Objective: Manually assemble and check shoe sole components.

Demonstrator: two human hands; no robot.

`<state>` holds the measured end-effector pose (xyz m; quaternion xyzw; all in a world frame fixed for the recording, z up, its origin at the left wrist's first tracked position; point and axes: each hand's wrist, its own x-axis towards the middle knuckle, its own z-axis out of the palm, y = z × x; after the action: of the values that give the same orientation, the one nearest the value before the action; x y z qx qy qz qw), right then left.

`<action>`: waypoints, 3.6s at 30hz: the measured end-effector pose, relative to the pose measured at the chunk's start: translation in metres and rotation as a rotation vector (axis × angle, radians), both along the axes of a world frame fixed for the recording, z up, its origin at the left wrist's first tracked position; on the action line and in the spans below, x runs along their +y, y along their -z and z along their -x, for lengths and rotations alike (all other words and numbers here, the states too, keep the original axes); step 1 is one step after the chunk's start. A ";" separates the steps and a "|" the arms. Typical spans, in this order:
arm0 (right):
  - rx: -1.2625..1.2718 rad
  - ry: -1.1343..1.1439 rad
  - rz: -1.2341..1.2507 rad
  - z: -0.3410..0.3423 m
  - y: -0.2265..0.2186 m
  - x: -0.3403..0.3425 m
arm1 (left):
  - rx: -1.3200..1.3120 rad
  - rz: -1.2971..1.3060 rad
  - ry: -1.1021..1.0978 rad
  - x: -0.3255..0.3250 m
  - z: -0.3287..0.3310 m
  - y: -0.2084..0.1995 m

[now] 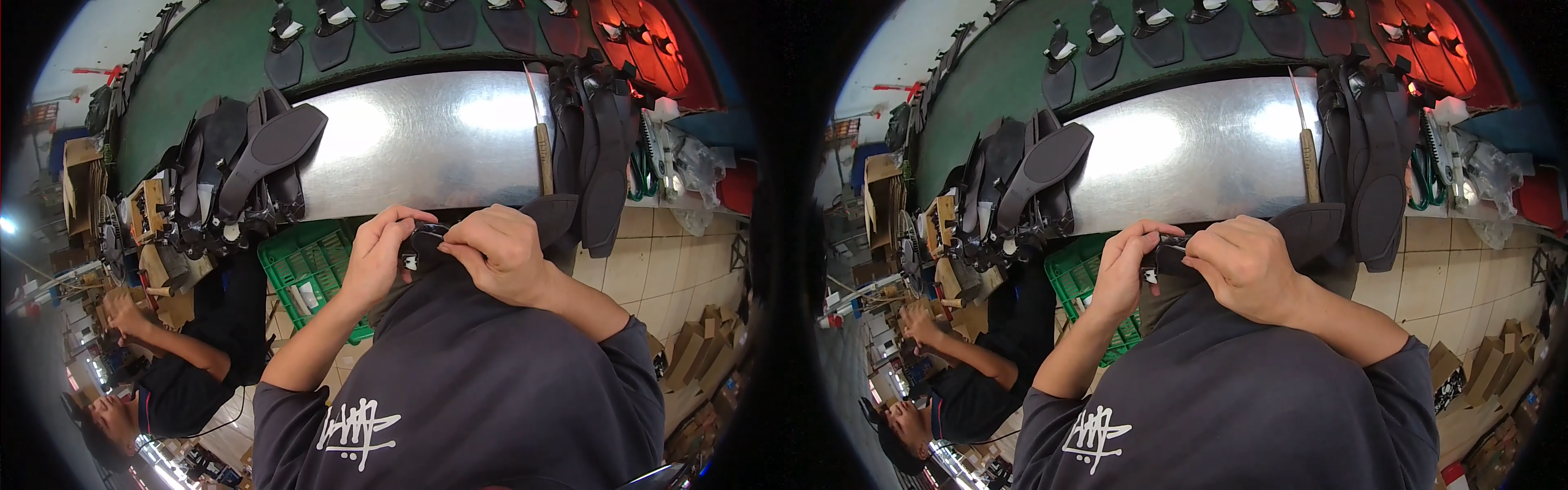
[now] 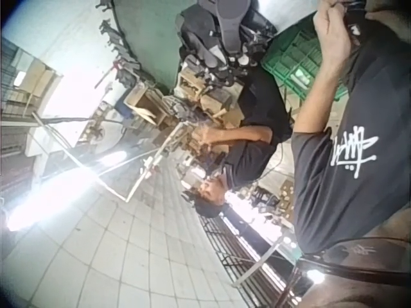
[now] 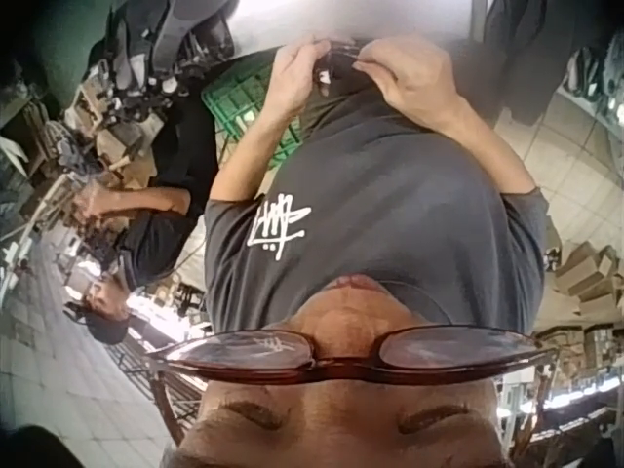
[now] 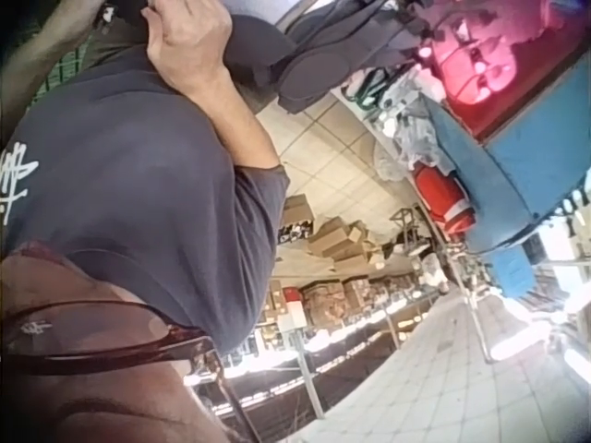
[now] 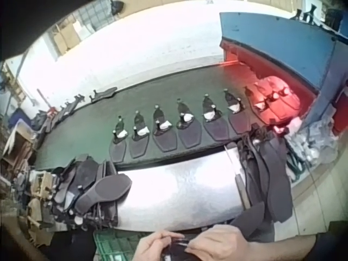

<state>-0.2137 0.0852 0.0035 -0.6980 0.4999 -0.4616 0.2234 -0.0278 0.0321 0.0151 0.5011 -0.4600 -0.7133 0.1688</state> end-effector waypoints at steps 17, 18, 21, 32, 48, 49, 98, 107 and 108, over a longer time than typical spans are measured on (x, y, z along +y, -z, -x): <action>-0.207 0.001 -0.297 0.001 -0.010 -0.005 | 0.022 0.106 -0.081 0.008 -0.002 -0.005; -0.209 -0.051 -0.320 0.003 -0.008 -0.007 | 0.030 0.114 -0.079 0.006 -0.003 -0.003; -0.240 -0.166 -0.474 0.010 -0.013 -0.014 | 0.045 0.125 -0.055 0.003 -0.006 -0.003; 0.086 0.356 0.132 0.066 -0.013 -0.068 | 0.369 -0.037 -0.674 -0.017 -0.057 0.017; 0.473 0.645 -0.563 0.112 0.047 -0.154 | 0.368 -0.374 -0.658 -0.007 -0.042 0.060; 0.475 0.636 -0.559 0.113 0.046 -0.151 | 0.370 -0.371 -0.667 -0.007 -0.041 0.058; -0.500 -0.152 -0.584 -0.017 0.010 0.001 | 0.167 0.302 -0.880 -0.019 0.003 0.030; -0.057 -0.101 -0.149 -0.026 0.005 -0.001 | 0.263 0.235 -0.774 -0.020 0.004 0.019; -0.081 -0.123 -0.132 -0.027 0.005 0.000 | 0.284 0.190 -0.804 -0.021 0.003 0.022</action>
<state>-0.1868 0.0855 -0.0016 -0.6919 0.4757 -0.4409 0.3171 -0.0311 0.0114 -0.0070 0.5195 -0.2644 -0.6072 0.5399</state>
